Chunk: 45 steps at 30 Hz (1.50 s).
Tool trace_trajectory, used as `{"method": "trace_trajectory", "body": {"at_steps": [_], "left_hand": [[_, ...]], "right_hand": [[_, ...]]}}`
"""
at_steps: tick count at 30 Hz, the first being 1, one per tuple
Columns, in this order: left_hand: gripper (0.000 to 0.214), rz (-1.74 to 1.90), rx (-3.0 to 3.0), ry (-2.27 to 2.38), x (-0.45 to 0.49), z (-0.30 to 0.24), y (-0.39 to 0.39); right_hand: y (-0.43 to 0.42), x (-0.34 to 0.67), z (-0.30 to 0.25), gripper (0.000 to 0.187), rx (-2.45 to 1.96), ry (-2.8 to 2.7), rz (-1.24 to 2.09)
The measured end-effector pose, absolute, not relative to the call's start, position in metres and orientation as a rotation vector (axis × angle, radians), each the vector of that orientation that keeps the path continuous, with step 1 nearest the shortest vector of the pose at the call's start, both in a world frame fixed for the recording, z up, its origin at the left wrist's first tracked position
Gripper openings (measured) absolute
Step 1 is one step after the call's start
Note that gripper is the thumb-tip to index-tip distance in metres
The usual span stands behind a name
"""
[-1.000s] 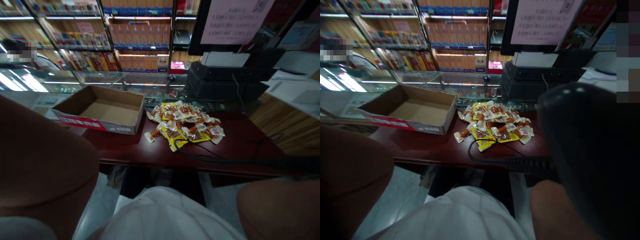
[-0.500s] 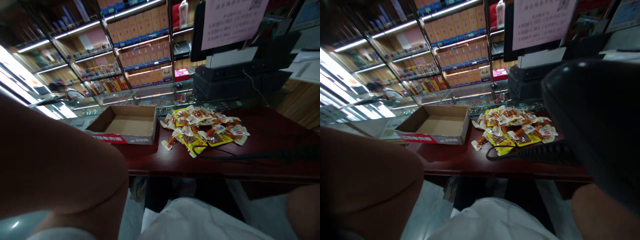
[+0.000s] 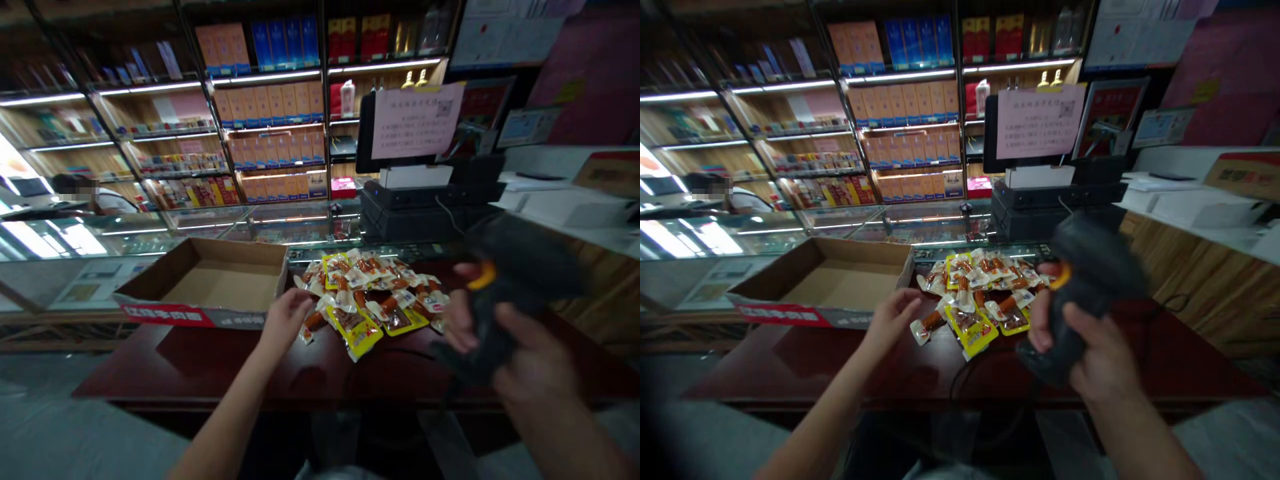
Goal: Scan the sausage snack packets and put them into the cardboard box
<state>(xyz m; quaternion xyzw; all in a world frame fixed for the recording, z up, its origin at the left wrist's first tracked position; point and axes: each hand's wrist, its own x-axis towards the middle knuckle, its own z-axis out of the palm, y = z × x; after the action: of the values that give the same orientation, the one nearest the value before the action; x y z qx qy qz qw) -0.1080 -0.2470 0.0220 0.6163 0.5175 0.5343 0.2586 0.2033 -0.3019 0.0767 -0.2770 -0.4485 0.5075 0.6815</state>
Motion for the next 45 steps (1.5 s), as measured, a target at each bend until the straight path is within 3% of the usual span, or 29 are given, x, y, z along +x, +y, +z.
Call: {"method": "trace_trajectory", "body": {"at_steps": [3,11,14,18,24,45], "left_hand": [[0.028,1.293,1.79,1.667,-0.106,-0.012,-0.222],[0.02,0.793,1.794,1.952,-0.112,-0.06,-0.191],[0.028,1.037,1.528,1.911,-0.126,-0.069,-0.198],[0.039,1.429,1.044,1.397,-0.125,-0.072,-0.212],[0.055,1.537,0.733,0.753,-0.102,-0.061,-0.207],[0.051,1.39,0.941,0.931,-0.109,-0.076,-0.214]], "right_hand": [[-0.282,0.17,0.053,0.028,-0.645,-0.931,1.562],[-0.259,0.106,-0.015,0.037,-0.635,-0.78,1.707],[-0.263,0.102,-0.025,0.039,-0.64,-0.813,1.686],[-0.268,0.102,-0.038,0.034,-0.718,-0.868,1.684],[-0.276,0.092,-0.064,0.041,-0.698,-0.969,1.698],[-0.259,0.088,-0.072,0.044,-0.814,-0.89,1.591]]}}
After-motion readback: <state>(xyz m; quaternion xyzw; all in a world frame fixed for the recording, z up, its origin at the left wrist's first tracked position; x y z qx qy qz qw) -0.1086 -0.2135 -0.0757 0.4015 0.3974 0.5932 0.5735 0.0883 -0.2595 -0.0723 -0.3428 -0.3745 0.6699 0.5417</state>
